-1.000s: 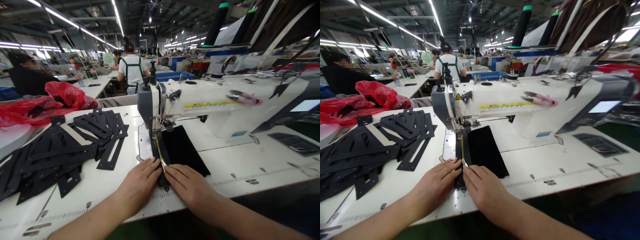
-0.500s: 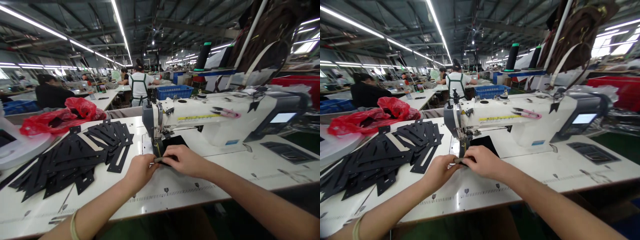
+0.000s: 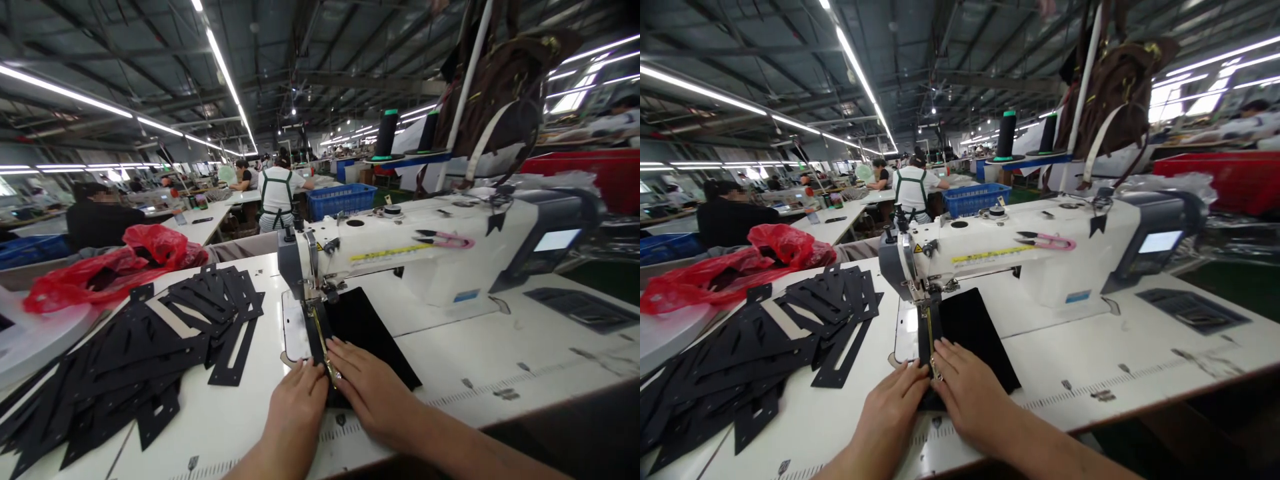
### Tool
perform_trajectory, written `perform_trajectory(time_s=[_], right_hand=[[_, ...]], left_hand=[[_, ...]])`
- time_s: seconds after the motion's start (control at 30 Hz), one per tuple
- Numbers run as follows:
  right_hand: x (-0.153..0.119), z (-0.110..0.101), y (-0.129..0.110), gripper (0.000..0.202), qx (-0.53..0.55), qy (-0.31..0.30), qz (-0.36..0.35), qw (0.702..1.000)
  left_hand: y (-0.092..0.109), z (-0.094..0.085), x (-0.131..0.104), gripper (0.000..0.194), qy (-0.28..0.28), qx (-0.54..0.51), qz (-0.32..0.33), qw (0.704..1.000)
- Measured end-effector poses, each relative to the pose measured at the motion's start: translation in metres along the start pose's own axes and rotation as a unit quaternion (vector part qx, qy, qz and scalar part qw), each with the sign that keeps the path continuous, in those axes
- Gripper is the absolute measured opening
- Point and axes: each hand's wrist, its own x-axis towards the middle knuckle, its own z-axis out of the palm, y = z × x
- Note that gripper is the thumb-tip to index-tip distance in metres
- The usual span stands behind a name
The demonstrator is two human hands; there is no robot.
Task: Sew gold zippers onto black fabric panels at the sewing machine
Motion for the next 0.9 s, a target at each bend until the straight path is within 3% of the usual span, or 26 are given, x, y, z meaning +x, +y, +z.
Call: perform_trajectory(time_s=[0.47,0.73,0.9], right_hand=[[0.018,0.000,0.014,0.039,-0.009,-0.030,-0.004,1.000],[0.035,0.000,0.027,0.041,-0.009,-0.059,-0.003,0.998],[0.044,0.004,0.036,0.041,-0.020,-0.050,-0.007,0.999]], left_hand=[[-0.023,0.004,0.012,0.030,-0.016,-0.039,0.034,0.999],[-0.039,0.013,0.020,0.031,-0.054,-0.054,0.027,0.997],[-0.050,0.020,0.025,0.033,-0.043,-0.057,0.033,0.997]])
